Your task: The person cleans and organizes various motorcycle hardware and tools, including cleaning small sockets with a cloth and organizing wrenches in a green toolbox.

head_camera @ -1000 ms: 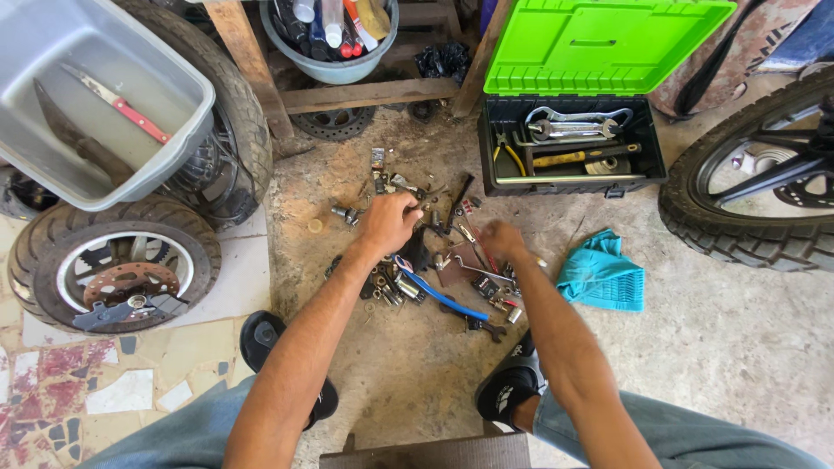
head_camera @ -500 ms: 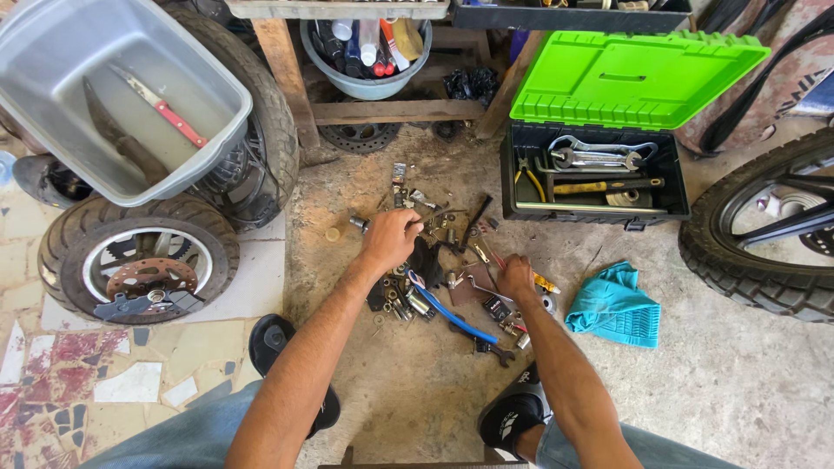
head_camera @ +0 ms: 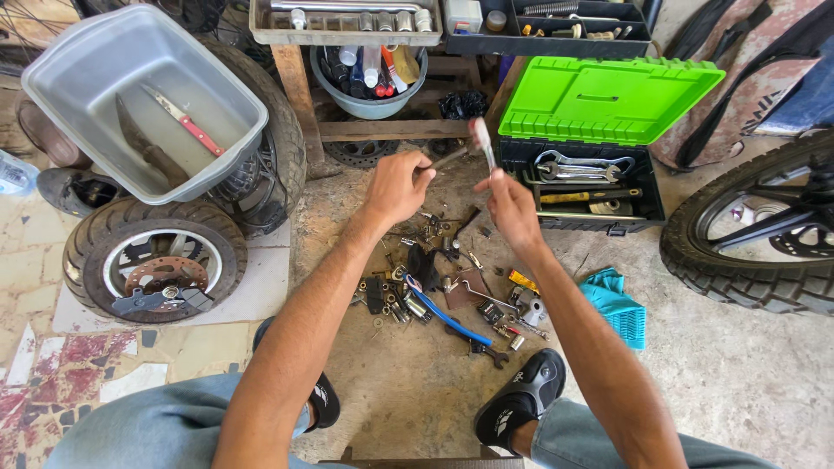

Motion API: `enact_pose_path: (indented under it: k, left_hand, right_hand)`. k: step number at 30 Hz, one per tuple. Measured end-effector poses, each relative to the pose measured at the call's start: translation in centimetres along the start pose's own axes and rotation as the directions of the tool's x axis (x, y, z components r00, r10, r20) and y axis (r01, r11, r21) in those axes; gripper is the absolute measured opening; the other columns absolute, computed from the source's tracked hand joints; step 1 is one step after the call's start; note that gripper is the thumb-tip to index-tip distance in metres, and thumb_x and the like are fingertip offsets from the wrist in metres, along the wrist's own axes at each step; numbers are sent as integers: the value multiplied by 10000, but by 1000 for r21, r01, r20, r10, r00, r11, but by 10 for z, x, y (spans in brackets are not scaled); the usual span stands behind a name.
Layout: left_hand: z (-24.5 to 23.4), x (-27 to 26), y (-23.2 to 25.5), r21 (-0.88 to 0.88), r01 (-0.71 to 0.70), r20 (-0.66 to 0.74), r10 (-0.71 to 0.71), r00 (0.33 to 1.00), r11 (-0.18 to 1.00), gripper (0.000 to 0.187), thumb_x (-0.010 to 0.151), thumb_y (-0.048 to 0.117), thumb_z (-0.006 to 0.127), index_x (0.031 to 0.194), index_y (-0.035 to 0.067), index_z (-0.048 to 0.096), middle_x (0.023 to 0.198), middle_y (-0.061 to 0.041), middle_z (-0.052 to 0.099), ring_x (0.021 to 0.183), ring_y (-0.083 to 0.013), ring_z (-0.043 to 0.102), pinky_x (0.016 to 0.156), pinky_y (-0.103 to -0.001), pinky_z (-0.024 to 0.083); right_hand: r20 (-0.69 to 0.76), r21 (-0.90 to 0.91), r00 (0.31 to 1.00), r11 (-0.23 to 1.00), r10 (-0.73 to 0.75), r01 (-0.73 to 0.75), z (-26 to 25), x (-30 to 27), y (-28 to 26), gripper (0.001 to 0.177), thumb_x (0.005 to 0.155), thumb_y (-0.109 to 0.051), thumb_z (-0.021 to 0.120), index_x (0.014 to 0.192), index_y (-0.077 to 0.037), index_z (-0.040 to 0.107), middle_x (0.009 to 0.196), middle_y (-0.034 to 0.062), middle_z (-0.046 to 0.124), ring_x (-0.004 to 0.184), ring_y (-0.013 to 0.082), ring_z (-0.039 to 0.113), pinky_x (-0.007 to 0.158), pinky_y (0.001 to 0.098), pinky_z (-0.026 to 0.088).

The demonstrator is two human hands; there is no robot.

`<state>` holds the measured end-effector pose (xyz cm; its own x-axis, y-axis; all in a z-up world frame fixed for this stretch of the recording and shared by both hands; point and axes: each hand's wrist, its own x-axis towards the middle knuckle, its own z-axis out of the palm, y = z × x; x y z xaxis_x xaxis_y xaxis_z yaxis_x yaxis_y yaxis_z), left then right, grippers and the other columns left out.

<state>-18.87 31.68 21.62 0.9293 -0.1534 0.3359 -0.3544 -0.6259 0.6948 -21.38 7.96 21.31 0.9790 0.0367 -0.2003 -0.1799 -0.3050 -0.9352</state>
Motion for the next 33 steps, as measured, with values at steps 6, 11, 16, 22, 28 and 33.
enact_pose_path:
  k: [6, 11, 16, 22, 28, 33]
  left_hand:
    - [-28, 5, 53, -111, -185, -86, 176, 981, 976, 111, 970, 127, 716, 980, 17, 703, 828, -159, 728, 762, -350, 730, 668, -439, 558]
    - [-49, -2, 81, -162, -71, -60, 62, 996, 984, 124, 1005, 146, 657, 986, 28, 690, 722, -107, 704, 565, -228, 671, 538, -389, 488]
    - [-75, -10, 96, -205, -147, -142, 119, 983, 968, 122, 1019, 137, 642, 991, 29, 692, 717, -77, 702, 579, -152, 656, 547, -334, 490]
    - [-80, -17, 106, -199, -212, -166, 180, 969, 957, 133, 1001, 143, 675, 984, 13, 698, 741, -86, 696, 587, -167, 654, 552, -328, 493]
    - [-73, -22, 115, -260, -131, -99, 108, 989, 957, 139, 998, 159, 667, 993, 26, 707, 746, -70, 722, 598, -119, 667, 553, -291, 497]
    - [-75, -20, 113, -431, 7, -28, -21, 999, 902, 168, 1029, 170, 615, 990, 46, 721, 744, -13, 714, 680, -60, 693, 585, -251, 521]
  right_hand:
    - [-49, 193, 933, 913, -356, 359, 0, -31, -46, 521, 1140, -436, 415, 896, -40, 649, 636, -96, 373, 554, 37, 292, 484, 229, 233]
    - [-168, -207, 870, 879, -464, 429, 25, -23, 26, 571, 1079, -471, 328, 779, -65, 596, 546, -76, 441, 434, 66, 353, 362, 283, 246]
    - [-190, -202, 967, 970, -172, 133, 23, -41, 70, 555, 1080, -487, 385, 794, -83, 635, 547, -61, 435, 496, 64, 392, 436, 298, 286]
    - [-194, -14, 871, 889, -451, 457, 1, -51, -13, 524, 1131, -456, 390, 855, -72, 615, 642, -62, 407, 568, 69, 331, 495, 291, 257]
    - [-187, -92, 781, 802, -596, 590, 2, -55, -46, 499, 1142, -419, 399, 844, -75, 604, 653, -58, 438, 576, 63, 357, 499, 283, 277]
    - [-188, -223, 782, 801, -595, 556, 9, -45, 8, 512, 1121, -416, 391, 784, -84, 584, 629, -64, 448, 547, 50, 376, 470, 273, 283]
